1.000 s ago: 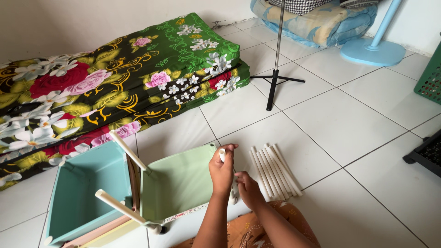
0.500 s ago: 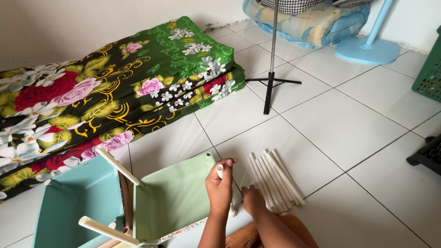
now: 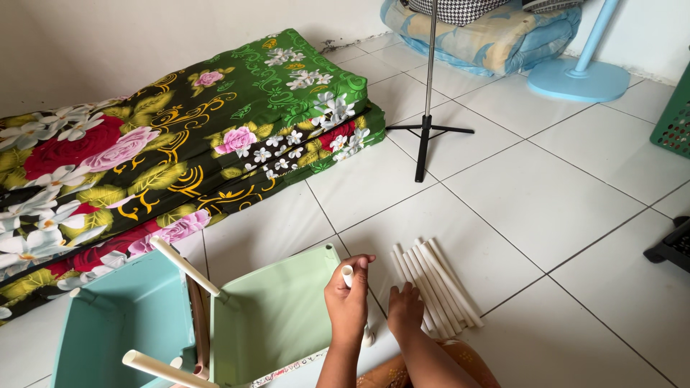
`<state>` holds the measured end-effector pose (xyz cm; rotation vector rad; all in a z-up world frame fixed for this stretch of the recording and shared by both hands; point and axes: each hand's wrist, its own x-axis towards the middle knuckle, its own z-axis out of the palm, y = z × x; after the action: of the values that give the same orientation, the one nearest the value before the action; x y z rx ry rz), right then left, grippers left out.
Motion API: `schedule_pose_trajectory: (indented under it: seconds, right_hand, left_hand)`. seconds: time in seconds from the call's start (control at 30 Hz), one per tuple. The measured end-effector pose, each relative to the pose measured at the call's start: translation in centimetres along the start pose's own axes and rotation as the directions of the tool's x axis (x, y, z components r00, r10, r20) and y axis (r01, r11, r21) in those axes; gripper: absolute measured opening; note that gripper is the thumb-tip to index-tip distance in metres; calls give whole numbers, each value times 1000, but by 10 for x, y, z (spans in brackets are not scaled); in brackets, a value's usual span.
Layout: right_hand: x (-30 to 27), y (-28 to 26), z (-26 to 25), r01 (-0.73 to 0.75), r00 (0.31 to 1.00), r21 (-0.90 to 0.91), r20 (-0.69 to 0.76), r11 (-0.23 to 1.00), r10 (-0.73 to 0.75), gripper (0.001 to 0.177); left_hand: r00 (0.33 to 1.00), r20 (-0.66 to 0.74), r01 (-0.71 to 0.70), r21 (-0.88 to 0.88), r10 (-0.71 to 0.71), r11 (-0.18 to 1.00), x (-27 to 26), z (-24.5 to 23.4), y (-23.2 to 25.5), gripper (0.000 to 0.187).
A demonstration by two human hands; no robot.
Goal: The person assembles a three-tier storage cart by inserting white plastic poles into the corners of pastel-colored bins. They stack a light green bin, a pink bin, and a yellow bin onto the poles, then add wheels to the base and secure the structure.
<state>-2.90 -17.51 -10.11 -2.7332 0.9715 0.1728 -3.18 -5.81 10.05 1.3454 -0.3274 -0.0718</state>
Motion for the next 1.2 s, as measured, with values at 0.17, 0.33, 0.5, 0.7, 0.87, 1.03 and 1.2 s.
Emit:
schedule_pose_trajectory:
  seconds: [0.17,0.33,0.5,0.7,0.87,1.03,1.2]
  right_hand:
    - [6,0,9,-2,999,-12,-37,1000,2,30]
    - [15,4,27,-71,995,42,-62,997,74,19]
    - [19,7,28,-70,994,175,-69,982,84,23]
    - [21,-1,16,16,971,523,-211,852,111,41]
    - [35,-24,-15,411,863,776,-500,479,69,42]
    - [28,-78,-64,512,853,830,-522,221,-15,38]
    - [32,-112,-95,700,713,697,-692,154,-113,39]
  left_hand:
    - [1000,-2,8,-22,-8,1000,1,1,1,23]
    - [1000,4,5,-28,-5,1000,0,1,4,22]
    - [999,15,28,-21,-28,999,0,1,10,25]
    - [966,257,52,-205,2,977,14,-34,-8,61]
    - [989,-9,146,224,-147,964,56,-62,-83,49]
    - [994,6,94,459,-108,883,86,-66,-138,50]
    - [954,-118,298,403,-274,865,112,-66,-119,43]
